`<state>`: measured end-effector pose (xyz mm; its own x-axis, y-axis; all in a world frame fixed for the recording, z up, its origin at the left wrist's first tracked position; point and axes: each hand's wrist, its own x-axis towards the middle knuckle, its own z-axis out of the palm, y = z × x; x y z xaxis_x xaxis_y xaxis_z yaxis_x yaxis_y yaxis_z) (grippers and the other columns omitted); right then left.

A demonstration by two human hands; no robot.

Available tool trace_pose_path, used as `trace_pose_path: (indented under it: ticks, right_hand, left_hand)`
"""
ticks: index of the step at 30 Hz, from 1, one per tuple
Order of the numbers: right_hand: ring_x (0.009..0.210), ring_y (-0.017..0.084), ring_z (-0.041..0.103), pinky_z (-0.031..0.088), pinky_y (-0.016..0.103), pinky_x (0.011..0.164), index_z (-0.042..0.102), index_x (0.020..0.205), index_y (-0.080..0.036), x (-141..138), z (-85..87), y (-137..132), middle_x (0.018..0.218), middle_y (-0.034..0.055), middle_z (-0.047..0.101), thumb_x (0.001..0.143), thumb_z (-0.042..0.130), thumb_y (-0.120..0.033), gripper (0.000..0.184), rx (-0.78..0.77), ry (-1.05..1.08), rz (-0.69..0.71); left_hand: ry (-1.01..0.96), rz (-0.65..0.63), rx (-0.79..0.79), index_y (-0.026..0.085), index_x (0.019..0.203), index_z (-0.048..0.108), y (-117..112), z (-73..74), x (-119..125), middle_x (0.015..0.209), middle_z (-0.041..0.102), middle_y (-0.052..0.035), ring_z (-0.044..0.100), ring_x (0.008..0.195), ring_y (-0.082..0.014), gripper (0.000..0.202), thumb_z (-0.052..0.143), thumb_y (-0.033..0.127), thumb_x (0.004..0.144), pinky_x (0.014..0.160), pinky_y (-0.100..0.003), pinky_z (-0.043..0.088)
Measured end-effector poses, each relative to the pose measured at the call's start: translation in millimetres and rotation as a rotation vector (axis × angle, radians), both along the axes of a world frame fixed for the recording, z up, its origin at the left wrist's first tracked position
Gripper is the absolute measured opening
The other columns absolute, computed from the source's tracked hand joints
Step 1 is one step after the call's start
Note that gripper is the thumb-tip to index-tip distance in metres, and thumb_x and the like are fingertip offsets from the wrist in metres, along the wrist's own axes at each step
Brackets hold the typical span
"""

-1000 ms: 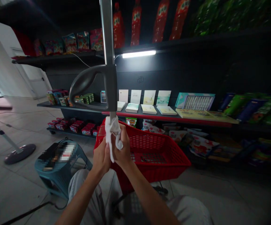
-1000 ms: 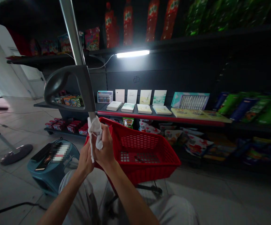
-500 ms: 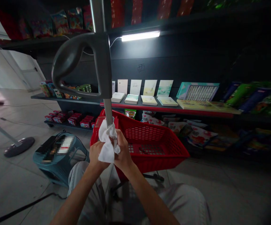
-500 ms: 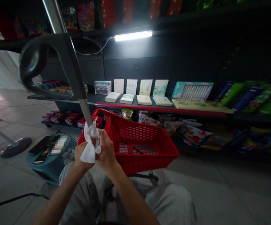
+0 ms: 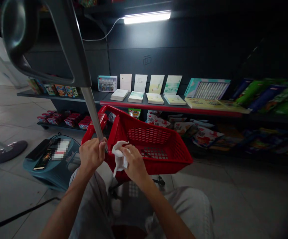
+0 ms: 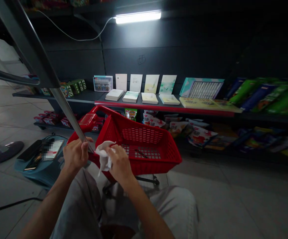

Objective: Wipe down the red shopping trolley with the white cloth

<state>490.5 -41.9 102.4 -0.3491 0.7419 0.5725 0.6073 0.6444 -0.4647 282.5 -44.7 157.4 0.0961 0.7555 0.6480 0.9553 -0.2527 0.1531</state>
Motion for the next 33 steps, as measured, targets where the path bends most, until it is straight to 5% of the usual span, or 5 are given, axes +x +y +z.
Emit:
trace_pose_path:
  ticks: [13, 17, 25, 29, 33]
  right_hand:
    - [0.105, 0.028, 0.060, 0.049, 0.042, 0.090, 0.066, 0.127, -0.016, 91.3, -61.9, 9.6, 0.114, 0.0144, 0.067, 0.091, 0.048, -0.008, 0.042, 0.071, -0.109, -0.204]
    - [0.107, 0.029, 0.059, 0.048, 0.043, 0.093, 0.064, 0.131, -0.017, 65.3, -54.8, 6.2, 0.117, 0.0144, 0.066, 0.091, 0.049, -0.007, 0.044, 0.003, -0.072, -0.270]
    - [0.122, 0.031, 0.055, 0.045, 0.046, 0.103, 0.051, 0.150, -0.019, -32.7, -19.9, 12.5, 0.144, 0.0152, 0.059, 0.093, 0.060, -0.020, 0.058, 0.045, -0.049, -0.112]
    - [0.125, 0.029, 0.056, 0.043, 0.044, 0.106, 0.051, 0.151, -0.019, -22.3, -29.5, 18.4, 0.146, 0.0133, 0.060, 0.091, 0.052, -0.010, 0.060, 0.086, -0.056, -0.090]
    - [0.124, 0.028, 0.057, 0.041, 0.043, 0.107, 0.056, 0.144, -0.018, 31.5, -52.6, 20.1, 0.139, 0.0129, 0.064, 0.080, 0.053, -0.001, 0.066, 0.071, -0.101, -0.131]
  left_hand:
    - [-0.081, 0.050, 0.058, 0.019, 0.091, 0.075, 23.3, -7.7, -20.4, 0.073, 0.070, -0.0096, 0.063, 0.069, -0.0209, 0.069, 0.016, 0.049, 0.105, 0.073, -0.035, 0.037]
    - [-0.182, 0.132, 0.127, 0.021, 0.092, 0.073, 23.0, -13.9, -3.6, 0.075, 0.069, -0.0070, 0.062, 0.076, -0.0213, 0.060, 0.019, 0.042, 0.106, 0.094, -0.042, 0.037]
    - [-0.285, 0.241, 0.170, 0.020, 0.112, 0.059, 26.4, -28.6, 22.7, 0.101, 0.072, -0.0084, 0.064, 0.108, -0.0256, 0.023, 0.047, 0.037, 0.101, 0.120, -0.054, 0.024]
    - [-0.268, 0.260, 0.147, 0.022, 0.112, 0.057, 30.2, -32.6, 19.0, 0.102, 0.071, -0.0072, 0.064, 0.111, -0.0262, 0.021, 0.056, 0.035, 0.097, 0.119, -0.056, 0.028]
    - [-0.289, 0.269, 0.162, 0.022, 0.110, 0.058, 35.9, -35.8, 14.9, 0.095, 0.070, -0.0049, 0.064, 0.107, -0.0255, 0.020, 0.060, 0.034, 0.094, 0.120, -0.057, 0.028]
